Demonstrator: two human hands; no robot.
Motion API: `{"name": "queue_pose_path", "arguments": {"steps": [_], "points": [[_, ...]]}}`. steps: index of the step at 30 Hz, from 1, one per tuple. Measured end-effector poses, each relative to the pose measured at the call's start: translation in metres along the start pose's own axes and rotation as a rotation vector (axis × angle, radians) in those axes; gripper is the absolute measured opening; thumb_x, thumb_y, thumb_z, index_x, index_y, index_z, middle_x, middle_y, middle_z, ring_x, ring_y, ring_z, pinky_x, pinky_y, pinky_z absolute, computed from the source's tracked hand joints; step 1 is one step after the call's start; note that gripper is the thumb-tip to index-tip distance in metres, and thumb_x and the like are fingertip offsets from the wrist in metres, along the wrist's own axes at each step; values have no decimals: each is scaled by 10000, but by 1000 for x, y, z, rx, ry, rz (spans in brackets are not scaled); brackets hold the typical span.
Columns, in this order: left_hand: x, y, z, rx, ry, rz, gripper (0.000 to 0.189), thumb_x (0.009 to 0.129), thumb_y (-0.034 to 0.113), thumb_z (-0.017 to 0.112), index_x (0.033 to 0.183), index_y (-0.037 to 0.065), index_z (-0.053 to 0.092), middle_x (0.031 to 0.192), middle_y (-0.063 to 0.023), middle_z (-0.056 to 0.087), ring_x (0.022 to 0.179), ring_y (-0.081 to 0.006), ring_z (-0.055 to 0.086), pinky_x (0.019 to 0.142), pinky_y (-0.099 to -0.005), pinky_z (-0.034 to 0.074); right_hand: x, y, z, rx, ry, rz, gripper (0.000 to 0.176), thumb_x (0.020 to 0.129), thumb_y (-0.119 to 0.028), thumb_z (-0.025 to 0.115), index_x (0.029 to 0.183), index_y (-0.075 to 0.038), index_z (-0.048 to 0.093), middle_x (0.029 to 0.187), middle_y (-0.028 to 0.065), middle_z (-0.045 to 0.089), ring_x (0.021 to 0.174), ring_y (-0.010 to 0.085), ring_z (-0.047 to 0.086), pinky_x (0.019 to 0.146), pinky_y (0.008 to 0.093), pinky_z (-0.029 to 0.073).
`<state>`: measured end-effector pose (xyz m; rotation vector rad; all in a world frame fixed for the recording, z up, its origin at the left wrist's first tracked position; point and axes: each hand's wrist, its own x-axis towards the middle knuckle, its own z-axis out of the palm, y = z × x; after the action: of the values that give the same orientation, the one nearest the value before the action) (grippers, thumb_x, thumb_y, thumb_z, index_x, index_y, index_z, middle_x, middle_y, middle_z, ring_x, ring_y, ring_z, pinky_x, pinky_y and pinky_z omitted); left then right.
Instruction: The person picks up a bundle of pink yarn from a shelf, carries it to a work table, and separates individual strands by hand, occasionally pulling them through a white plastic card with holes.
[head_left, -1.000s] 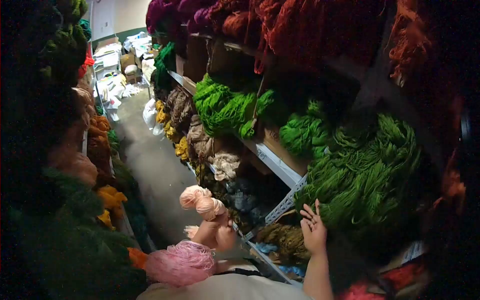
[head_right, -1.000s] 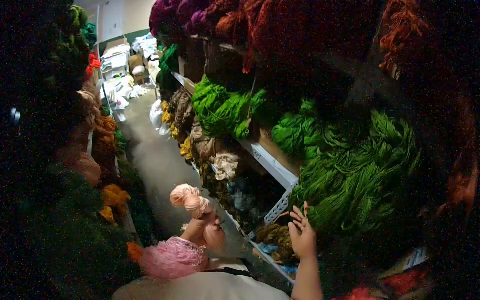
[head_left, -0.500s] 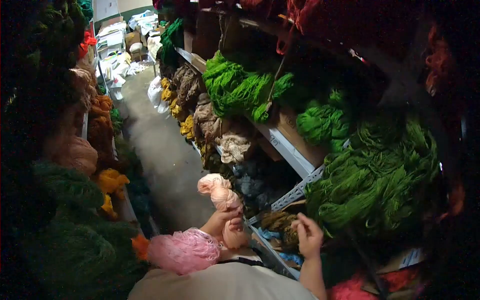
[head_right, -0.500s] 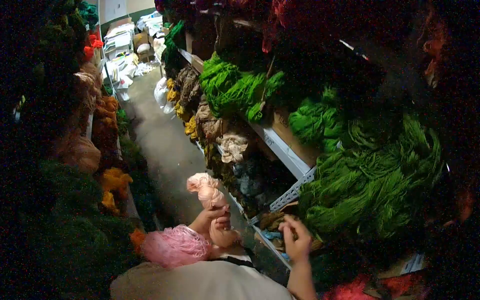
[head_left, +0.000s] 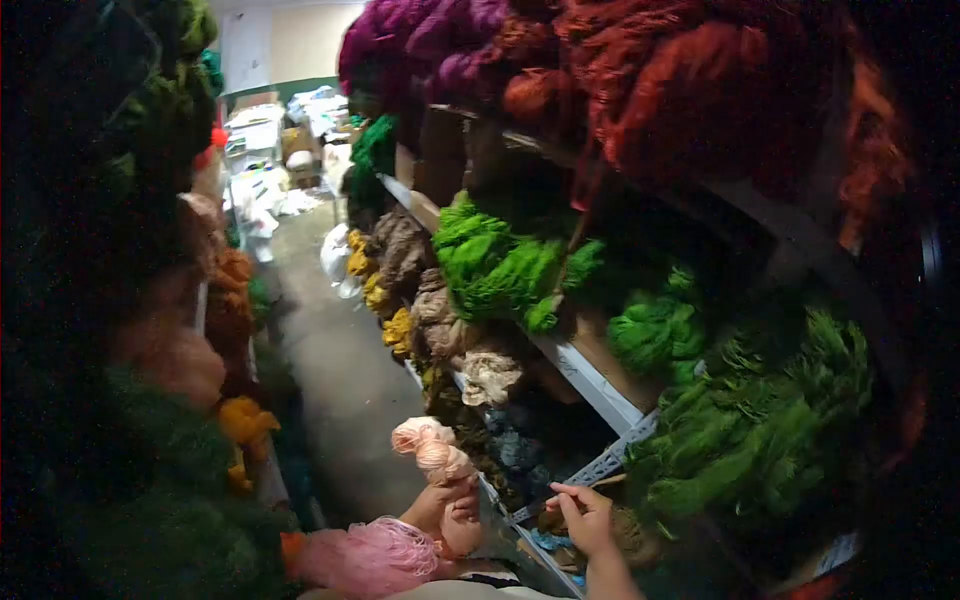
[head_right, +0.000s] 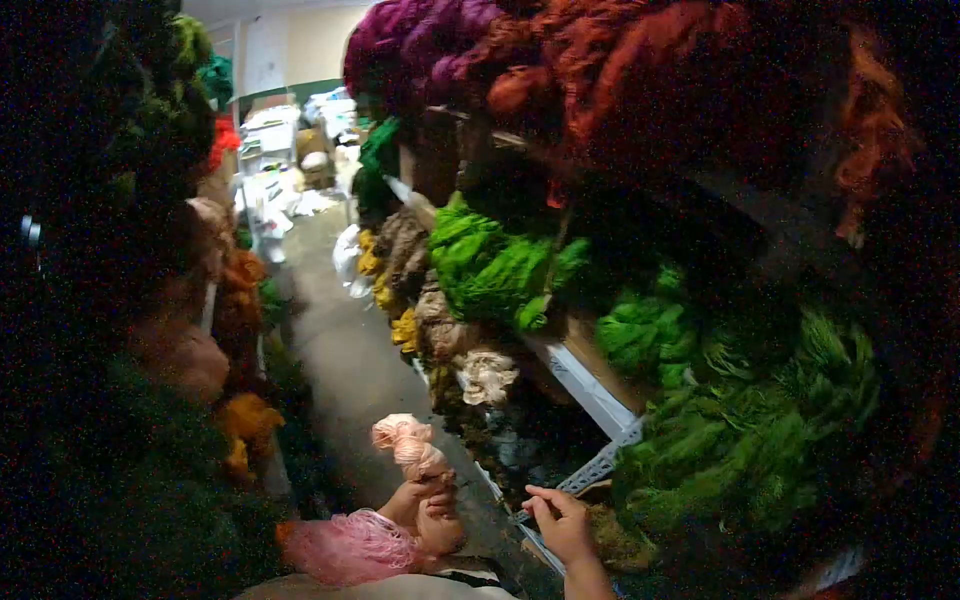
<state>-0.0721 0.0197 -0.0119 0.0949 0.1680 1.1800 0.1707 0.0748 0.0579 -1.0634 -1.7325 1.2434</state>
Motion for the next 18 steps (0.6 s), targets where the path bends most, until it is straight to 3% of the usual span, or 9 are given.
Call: {"name": "queue_pose_path", "arguments": {"steps": [1,3,4,5,7,10,15,18], "points": [[-1,-2,-3,-38,-56,-5,96,921,188,542,959,109,503,589,11,378,486,-92,343,522,-244,341,2,2,1,9,1,35,207,893,-60,565,1072,9,643,883,109,682,791,152,652,713,293,530],[-6,-7,16,-14,52,57,87,920,159,534,977,97,514,597,18,387,496,-89,352,508,-231,330,10,-2,10,58,-29,44,228,884,-62,578,1094,6,636,870,116,678,796,159,652,712,306,532],[-4,-9,12,19,-19,55,103,903,171,556,960,99,510,614,15,393,513,-99,364,536,-245,342,11,-11,16,103,-2,103,195,865,-44,597,1050,9,628,839,123,671,808,166,651,713,316,535],[-2,-9,7,53,-97,39,122,885,182,577,944,101,506,631,12,399,531,-109,375,563,-260,354,15,-16,18,117,-33,68,171,849,-27,612,1017,1,602,831,121,661,799,165,648,711,314,535],[-10,-6,5,56,-70,111,123,884,183,578,943,101,505,632,11,399,532,-110,376,565,-261,355,25,-16,17,163,-104,-54,184,804,30,639,876,-38,484,820,109,628,757,163,637,691,301,534],[-12,-11,-4,80,-26,232,127,882,185,580,940,102,504,635,11,400,536,-112,377,571,-264,356,46,-7,20,290,-129,-79,234,810,55,612,805,-58,408,816,122,608,722,168,621,648,313,522],[-27,-1,-16,131,84,474,133,877,188,585,935,102,502,640,9,400,542,-115,380,581,-270,357,102,29,52,432,-224,-22,118,858,14,559,779,-29,483,734,92,611,637,139,587,616,300,515],[-34,17,-21,142,128,627,137,874,191,588,932,102,500,643,9,401,546,-117,381,587,-273,358,144,29,99,503,-314,16,111,855,-25,595,779,-30,513,735,82,614,628,139,583,601,301,511]]}}
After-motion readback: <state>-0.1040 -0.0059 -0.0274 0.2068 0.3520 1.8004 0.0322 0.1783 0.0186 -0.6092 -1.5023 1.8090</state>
